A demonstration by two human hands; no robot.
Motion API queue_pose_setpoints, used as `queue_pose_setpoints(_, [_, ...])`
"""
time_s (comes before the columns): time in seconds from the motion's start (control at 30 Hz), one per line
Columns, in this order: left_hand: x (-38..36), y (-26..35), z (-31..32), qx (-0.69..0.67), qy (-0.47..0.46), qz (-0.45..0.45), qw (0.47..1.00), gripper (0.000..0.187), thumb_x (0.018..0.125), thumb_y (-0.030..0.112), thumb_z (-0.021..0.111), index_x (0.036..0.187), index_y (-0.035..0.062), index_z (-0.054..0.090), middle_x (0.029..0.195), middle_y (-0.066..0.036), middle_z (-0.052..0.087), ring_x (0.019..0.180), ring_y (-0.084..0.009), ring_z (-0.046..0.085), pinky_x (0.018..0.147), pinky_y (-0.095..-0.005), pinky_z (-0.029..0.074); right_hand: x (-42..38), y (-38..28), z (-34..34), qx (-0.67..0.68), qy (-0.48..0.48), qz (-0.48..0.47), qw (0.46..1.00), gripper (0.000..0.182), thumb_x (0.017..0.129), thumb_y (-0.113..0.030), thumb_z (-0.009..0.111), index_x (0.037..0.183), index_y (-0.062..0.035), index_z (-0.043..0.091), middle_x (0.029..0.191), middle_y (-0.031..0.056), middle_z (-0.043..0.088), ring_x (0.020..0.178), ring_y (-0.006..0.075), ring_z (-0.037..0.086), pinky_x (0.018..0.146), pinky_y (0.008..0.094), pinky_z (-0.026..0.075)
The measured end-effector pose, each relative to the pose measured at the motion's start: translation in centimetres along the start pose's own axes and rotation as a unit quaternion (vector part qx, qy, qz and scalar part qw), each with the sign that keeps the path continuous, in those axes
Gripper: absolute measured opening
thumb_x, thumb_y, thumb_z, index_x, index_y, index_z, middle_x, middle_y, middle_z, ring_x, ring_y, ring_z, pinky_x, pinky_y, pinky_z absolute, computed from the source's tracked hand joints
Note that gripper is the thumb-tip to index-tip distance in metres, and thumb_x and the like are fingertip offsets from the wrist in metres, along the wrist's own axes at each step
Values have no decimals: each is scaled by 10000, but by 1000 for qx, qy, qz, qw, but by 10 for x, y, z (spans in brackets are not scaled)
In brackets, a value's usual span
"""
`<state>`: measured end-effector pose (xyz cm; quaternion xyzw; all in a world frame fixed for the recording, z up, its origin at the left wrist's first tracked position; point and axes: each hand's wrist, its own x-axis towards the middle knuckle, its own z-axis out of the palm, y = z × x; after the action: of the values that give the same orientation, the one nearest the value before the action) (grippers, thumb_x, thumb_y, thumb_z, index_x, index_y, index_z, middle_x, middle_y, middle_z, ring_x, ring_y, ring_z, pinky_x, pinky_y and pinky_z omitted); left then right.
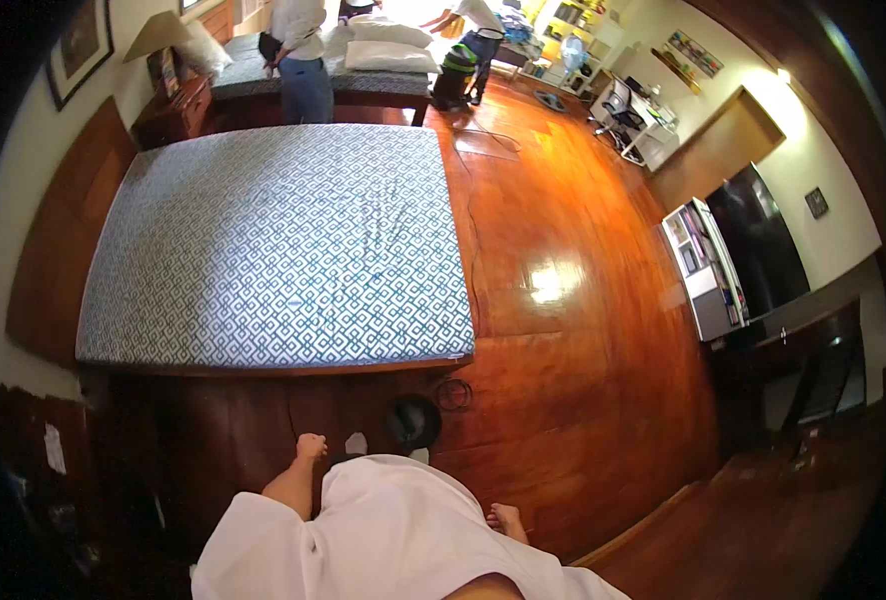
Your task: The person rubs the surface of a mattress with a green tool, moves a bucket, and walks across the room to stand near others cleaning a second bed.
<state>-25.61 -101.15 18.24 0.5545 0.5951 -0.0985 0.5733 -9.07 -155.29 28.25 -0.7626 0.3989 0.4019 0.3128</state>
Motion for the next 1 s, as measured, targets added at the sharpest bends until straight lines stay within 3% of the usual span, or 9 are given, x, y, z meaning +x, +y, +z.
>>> queue_pose_setpoints(0.13, [5, 16, 4, 28, -24, 24, 999, 236, 901, 188, 622, 797, 13, 742, 709, -104, 722, 609, -205, 698, 553, -370, 547, -25, -13, -7, 11, 4, -7, 1000, 267, 973, -319, 637, 1039, -66, 694, 836, 76, 706, 659, 219, 682, 559, 405, 496])
queue_pose_setpoints(0.23, [14, 18, 10, 141, -20, 71, 987, 286, 849, 242, 622, 705, 30, 747, 684, -115, 729, 642, -226, 716, 701, -379, 575, -32, -14, -20, -7, 2, -46, 999, 305, 995, -319, 617, 1098, -35, 668, 868, 96, 702, 675, 220, 658, 631, 434, 482])
queue_pose_setpoints(0.37, [10, 49, 23, 170, -29, 125, 977, 282, 855, 256, 626, 737, 30, 750, 688, -104, 730, 647, -222, 718, 693, -371, 577, -7, 3, -34, 21, 7, -8, 1000, 321, 982, -317, 628, 1109, -27, 676, 856, 96, 701, 655, 226, 665, 592, 426, 490])
queue_pose_setpoints(0.53, [-4, 65, 64, 143, 10, 121, 982, 305, 870, 279, 616, 748, 31, 745, 697, -96, 735, 639, -201, 713, 661, -371, 575, 42, 24, -81, 17, -11, 31, 999, 275, 939, -295, 653, 978, -22, 662, 748, 72, 687, 527, 191, 639, 448, 373, 449])
queue_pose_setpoints(0.67, [-29, 74, 116, 89, 21, 38, 995, 288, 892, 240, 621, 776, 5, 742, 690, -110, 715, 617, -215, 693, 609, -379, 563, 125, 36, -144, 14, -63, 74, 995, 324, 944, -324, 642, 991, -4, 652, 723, 117, 674, 576, 261, 662, 501, 435, 488])
queue_pose_setpoints(0.7, [-40, 79, 137, 104, 37, 23, 994, 283, 897, 232, 627, 784, -2, 739, 687, -109, 708, 613, -215, 690, 596, -378, 560, 198, 67, -151, 76, -107, 88, 987, 320, 943, -313, 647, 1026, -4, 641, 738, 127, 682, 575, 273, 657, 511, 444, 487])
queue_pose_setpoints(0.73, [-48, 80, 155, 123, 53, 7, 991, 278, 901, 224, 634, 792, -10, 736, 684, -108, 701, 609, -215, 688, 584, -377, 556, 147, 29, -180, 61, -35, 52, 996, 271, 937, -268, 640, 1027, -12, 629, 707, 118, 655, 551, 270, 636, 474, 432, 454])
queue_pose_setpoints(0.9, [-106, 108, 256, 131, 16, 71, 989, 280, 911, 249, 670, 870, -21, 733, 732, -104, 717, 652, -195, 699, 630, -370, 565, 245, -4, -293, 181, -104, 91, 974, 194, 958, -233, 560, 853, -70, 535, 641, 68, 509, 479, 205, 503, 427, 383, 352])
queue_pose_setpoints(1.0, [-105, 126, 311, 117, 11, 95, 988, 280, 920, 255, 668, 909, -17, 733, 763, -102, 725, 670, -193, 704, 638, -368, 565, 238, -85, -347, 184, -13, -11, 983, 268, 969, -184, 542, 752, -89, 417, 581, 35, 387, 446, 166, 386, 423, 386, 288])
